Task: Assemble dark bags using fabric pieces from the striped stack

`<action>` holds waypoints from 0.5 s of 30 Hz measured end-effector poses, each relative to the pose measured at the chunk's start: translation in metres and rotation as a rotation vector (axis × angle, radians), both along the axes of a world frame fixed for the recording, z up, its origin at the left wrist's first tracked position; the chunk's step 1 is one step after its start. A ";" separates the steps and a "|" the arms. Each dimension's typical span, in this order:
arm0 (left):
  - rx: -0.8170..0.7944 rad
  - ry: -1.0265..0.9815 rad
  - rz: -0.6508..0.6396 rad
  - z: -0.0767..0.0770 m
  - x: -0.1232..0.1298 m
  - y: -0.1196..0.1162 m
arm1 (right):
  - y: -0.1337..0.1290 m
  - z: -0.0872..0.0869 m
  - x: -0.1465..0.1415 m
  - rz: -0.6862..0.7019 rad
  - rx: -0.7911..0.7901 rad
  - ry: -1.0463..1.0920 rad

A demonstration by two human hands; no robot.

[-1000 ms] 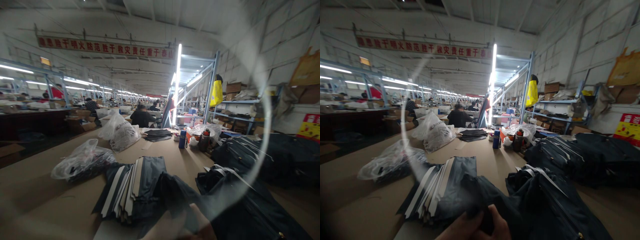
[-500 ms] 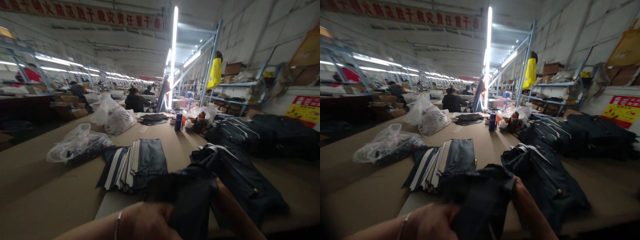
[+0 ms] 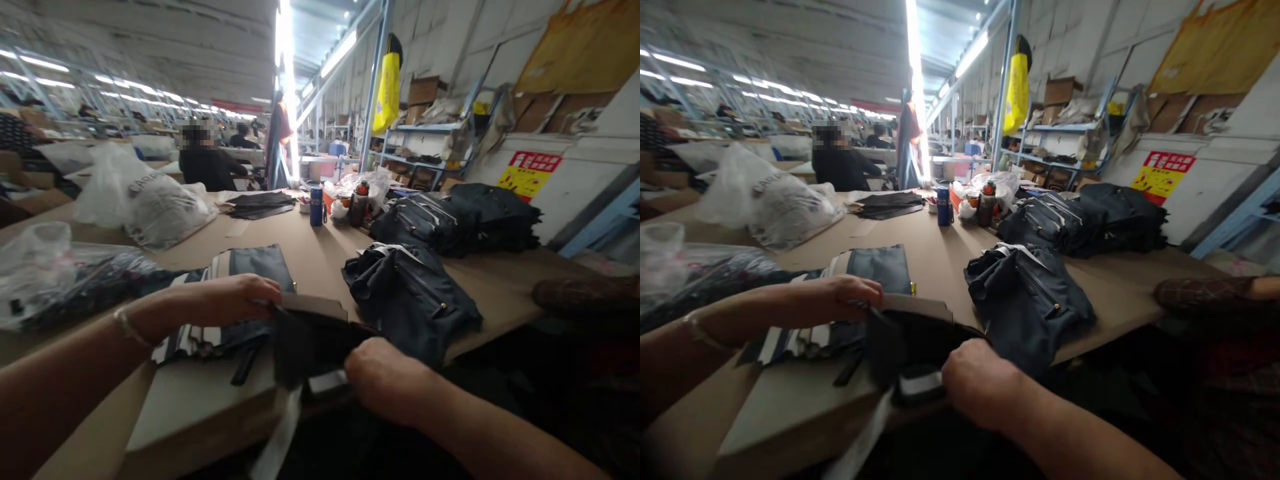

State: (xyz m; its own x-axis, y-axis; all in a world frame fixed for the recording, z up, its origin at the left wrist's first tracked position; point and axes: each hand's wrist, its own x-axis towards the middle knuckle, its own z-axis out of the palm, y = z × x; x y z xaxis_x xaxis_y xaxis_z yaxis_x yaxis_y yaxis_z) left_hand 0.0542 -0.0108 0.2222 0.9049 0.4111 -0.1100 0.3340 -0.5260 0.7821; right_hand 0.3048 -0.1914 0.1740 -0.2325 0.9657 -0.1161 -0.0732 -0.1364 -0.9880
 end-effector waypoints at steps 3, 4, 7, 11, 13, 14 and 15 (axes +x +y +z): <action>0.260 0.000 -0.012 0.000 0.006 0.002 | 0.014 0.030 0.016 0.104 0.076 -0.173; 0.254 -0.042 0.022 0.000 0.008 0.001 | 0.018 0.040 0.023 0.160 0.109 -0.238; 0.044 -0.203 0.138 -0.001 0.015 -0.003 | 0.027 0.053 0.036 0.219 0.202 -0.269; -0.302 -0.322 0.230 -0.019 0.033 -0.004 | 0.044 0.033 0.015 0.197 0.260 -0.343; -0.322 -0.310 0.253 -0.032 0.042 -0.002 | 0.057 0.025 0.001 0.197 0.280 -0.458; -0.322 -0.300 0.269 -0.038 0.045 -0.001 | 0.063 0.025 -0.002 0.191 0.279 -0.468; -0.327 -0.299 0.306 -0.043 0.047 0.000 | 0.068 0.027 -0.002 0.193 0.261 -0.436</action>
State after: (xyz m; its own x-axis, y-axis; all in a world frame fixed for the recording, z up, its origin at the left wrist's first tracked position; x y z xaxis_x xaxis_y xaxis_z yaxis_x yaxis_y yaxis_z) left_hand 0.1009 -0.0104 0.1792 0.7606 0.6484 -0.0324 0.1715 -0.1525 0.9733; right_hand 0.3023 -0.1231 0.2015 -0.3928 0.9196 -0.0032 0.3532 0.1476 -0.9238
